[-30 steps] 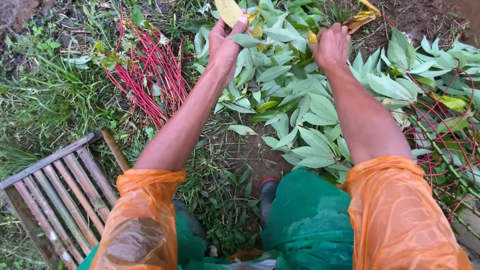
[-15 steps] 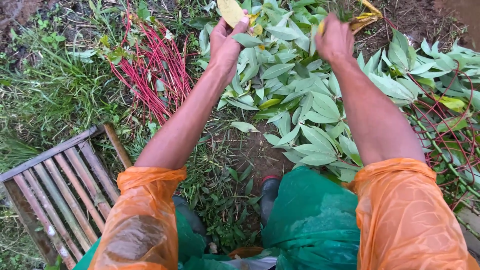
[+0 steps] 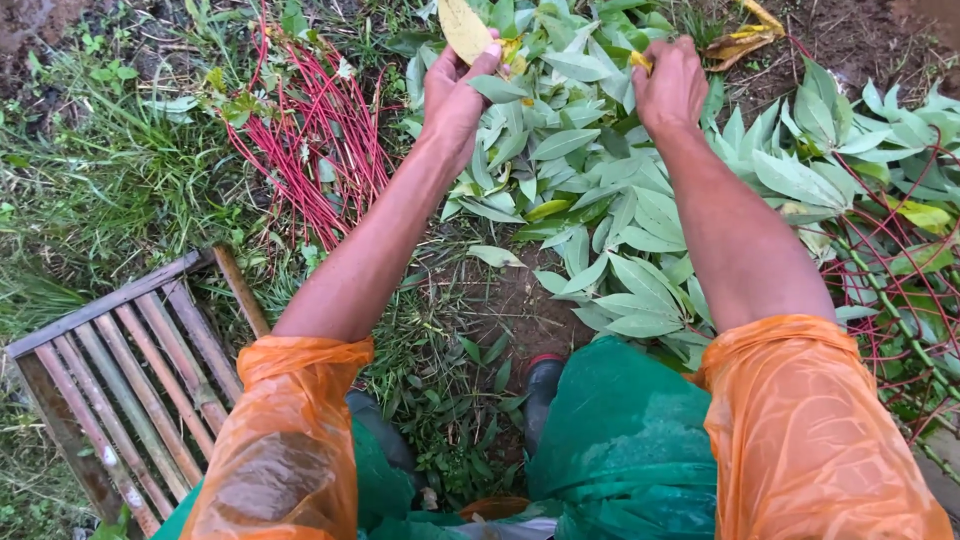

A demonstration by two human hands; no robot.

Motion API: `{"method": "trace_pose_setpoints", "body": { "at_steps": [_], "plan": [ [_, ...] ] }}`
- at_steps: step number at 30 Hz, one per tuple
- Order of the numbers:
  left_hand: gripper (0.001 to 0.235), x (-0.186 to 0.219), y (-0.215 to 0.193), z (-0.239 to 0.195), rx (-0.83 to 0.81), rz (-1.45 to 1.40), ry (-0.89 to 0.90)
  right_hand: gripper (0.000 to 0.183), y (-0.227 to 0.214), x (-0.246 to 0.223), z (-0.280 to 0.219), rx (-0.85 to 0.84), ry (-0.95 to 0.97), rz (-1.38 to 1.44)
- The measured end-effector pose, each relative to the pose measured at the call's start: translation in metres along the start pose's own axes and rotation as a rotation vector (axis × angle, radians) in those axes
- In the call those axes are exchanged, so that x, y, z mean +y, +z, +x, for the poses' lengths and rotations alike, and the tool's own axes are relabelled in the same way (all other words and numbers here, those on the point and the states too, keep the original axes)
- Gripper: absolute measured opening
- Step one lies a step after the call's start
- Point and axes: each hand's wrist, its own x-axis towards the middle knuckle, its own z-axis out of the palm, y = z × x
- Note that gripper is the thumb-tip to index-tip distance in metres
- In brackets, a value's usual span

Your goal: Stripping leaves from plant stems and sorting them into piles on the ground.

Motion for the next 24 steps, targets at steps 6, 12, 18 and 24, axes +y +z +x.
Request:
{"method": "trace_pose_setpoints", "body": {
  "at_steps": [6,12,18,24],
  "plan": [
    [0.043,-0.004,0.002,0.003,-0.061,-0.043,0.029,0.003,-0.004,-0.007,0.006,0.182,-0.119,0.131],
    [0.037,-0.005,0.006,0.008,-0.096,-0.090,0.033,0.012,-0.043,0.017,0.036,0.171,0.597,1.001],
    [0.040,0.000,0.022,0.019,-0.129,-0.227,-0.048,0.020,-0.113,-0.074,0.003,-0.517,0.385,1.098],
    [0.029,0.007,0.030,0.015,-0.217,-0.112,-0.062,0.019,-0.119,-0.145,-0.005,-0.836,0.296,1.122]
  ]
}}
